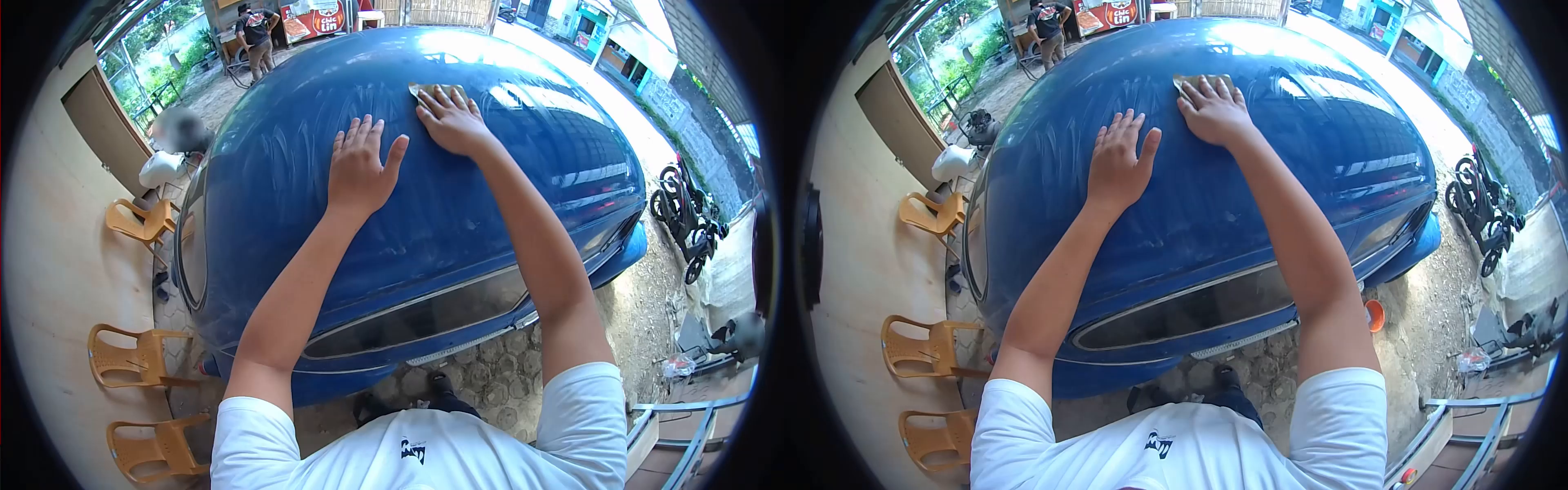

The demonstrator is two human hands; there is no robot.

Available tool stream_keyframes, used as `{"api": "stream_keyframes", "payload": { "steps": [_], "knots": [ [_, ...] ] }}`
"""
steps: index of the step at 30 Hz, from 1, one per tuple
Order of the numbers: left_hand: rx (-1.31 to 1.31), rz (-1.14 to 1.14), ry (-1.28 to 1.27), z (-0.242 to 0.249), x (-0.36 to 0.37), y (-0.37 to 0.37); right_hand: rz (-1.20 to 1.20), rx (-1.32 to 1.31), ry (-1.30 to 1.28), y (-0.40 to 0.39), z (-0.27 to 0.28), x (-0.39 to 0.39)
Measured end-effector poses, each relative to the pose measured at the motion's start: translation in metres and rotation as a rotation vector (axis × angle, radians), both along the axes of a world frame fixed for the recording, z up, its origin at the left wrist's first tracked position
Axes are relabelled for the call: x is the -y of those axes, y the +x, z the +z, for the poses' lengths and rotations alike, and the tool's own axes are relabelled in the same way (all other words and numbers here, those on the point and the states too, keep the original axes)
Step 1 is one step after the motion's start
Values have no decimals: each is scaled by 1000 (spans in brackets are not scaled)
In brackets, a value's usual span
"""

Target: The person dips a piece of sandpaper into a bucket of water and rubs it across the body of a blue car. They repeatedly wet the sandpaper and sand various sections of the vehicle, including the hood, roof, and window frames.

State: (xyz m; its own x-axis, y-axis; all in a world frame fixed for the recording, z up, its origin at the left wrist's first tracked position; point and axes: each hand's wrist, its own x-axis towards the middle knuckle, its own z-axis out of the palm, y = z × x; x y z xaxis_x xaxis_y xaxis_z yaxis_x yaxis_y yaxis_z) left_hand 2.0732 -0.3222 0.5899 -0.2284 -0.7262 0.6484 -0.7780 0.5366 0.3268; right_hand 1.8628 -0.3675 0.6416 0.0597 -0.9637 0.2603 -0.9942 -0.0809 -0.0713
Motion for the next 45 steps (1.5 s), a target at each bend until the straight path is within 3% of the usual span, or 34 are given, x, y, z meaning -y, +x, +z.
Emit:
{"api": "stream_keyframes", "payload": {
  "steps": [3, 7, 13, 19, 24, 28, 32, 38, 44, 45],
  "knots": [
    [-58, -26, -26, 0, 2, 2, -112, 4, 63, 22, 13, 39],
    [-131, 0, -112, -4, 5, 0, -82, -32, 5, 41, 7, 22],
    [-109, -65, -121, -18, 6, -4, 114, -105, -195, 68, -52, -106],
    [176, -144, -145, -53, -84, 26, 184, -26, -250, 53, -94, -225],
    [169, -178, -78, -95, -150, 57, -280, 163, -493, 20, -129, -228],
    [57, -155, -43, -116, -186, 63, -4, -19, -484, 95, -133, -243],
    [-58, -133, -88, -134, -199, 56, 324, 23, -467, 85, -129, -251],
    [-69, -85, -122, -151, -209, 51, -68, 239, -876, 29, -165, -229],
    [-203, -7, -176, -168, -218, 27, 384, 76, -645, 63, -169, -252],
    [-231, 4, -175, -166, -219, 22, 358, 90, -660, 52, -166, -251]
  ]
}}
